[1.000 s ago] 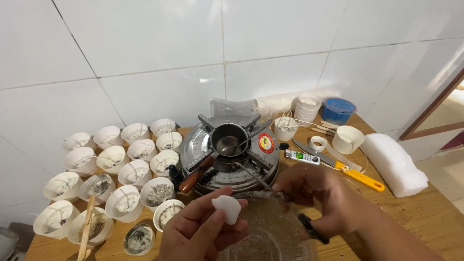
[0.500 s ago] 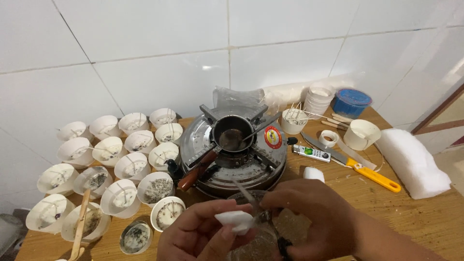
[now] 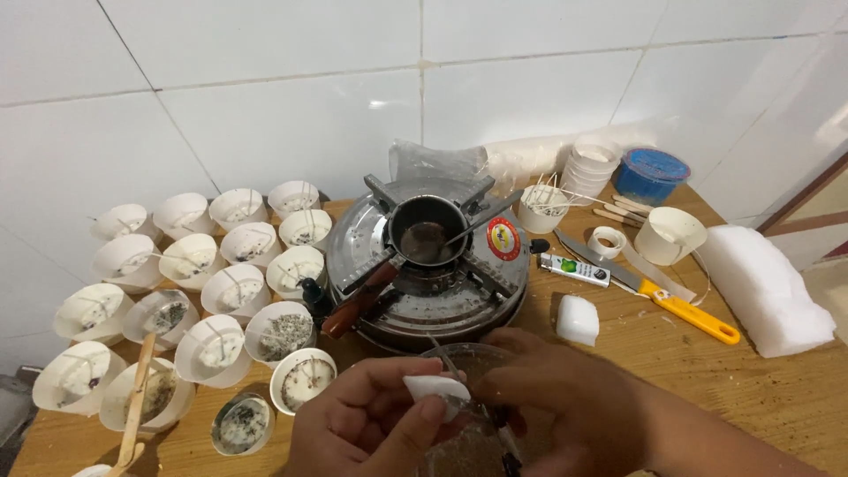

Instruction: Preparing candle cups by inserting wicks, adding material with a spoon, and cutting wax blocks into smaller pieces using scissors.

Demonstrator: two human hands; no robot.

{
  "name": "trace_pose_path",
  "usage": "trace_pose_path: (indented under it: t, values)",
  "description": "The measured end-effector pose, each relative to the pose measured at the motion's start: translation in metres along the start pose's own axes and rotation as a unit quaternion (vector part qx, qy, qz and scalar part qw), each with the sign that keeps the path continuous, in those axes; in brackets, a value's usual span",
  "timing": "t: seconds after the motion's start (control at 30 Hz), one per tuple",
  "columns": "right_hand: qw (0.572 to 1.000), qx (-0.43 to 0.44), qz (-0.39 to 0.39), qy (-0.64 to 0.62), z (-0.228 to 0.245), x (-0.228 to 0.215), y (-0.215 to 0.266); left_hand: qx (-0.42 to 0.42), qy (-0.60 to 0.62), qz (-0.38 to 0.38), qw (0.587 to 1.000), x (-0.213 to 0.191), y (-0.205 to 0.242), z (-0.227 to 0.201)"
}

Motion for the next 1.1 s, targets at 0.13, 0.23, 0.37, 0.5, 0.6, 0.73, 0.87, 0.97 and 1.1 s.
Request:
trace_pose_path:
  t: [0.13,0.23,0.37,0.5,0.6,0.73,0.87,0.97,1.1]
  values:
    - [0.999,0.015,0.021,0.019,0.002,0.002,-0.003,0.022,-0.017,0.041,0.999,0.002,0.002,0.001]
    - [0.999,-0.012,0.024,0.037,0.007,0.001,-0.006,0.034,-0.030,0.068,0.997,0.004,0.003,0.001]
    - [0.997,-0.012,0.044,0.057,0.006,0.004,-0.005,0.021,-0.025,0.065,0.997,0.003,0.004,0.005]
    - [0.995,0.017,0.065,0.070,-0.006,0.008,0.003,0.026,-0.062,0.063,0.996,0.002,0.004,0.003]
    - [0.997,-0.015,0.066,0.040,0.002,0.006,-0.001,0.001,-0.079,0.052,0.996,0.000,0.006,0.004]
    - [0.996,0.013,0.065,0.057,-0.004,0.007,0.003,0.026,-0.058,0.067,0.996,0.004,0.009,0.001]
    - [0.995,0.026,0.077,0.053,-0.003,0.006,0.002,0.019,-0.071,0.067,0.995,-0.003,0.004,0.007]
    - [0.997,-0.006,0.061,0.056,0.005,0.003,-0.002,0.037,-0.097,0.104,0.989,-0.001,0.002,0.005]
    - [0.994,-0.040,0.079,0.059,0.010,0.004,-0.004,0.058,-0.101,0.100,0.988,0.001,0.004,0.001]
Point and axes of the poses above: each hand's wrist, its own y-axis away from the middle knuckle, its own x-axis out of the palm, z = x × y, the point moved 7 cm from there along -y, towards the middle knuckle, and after that the axes turned 6 degrees about y, right-handed, at the moved point
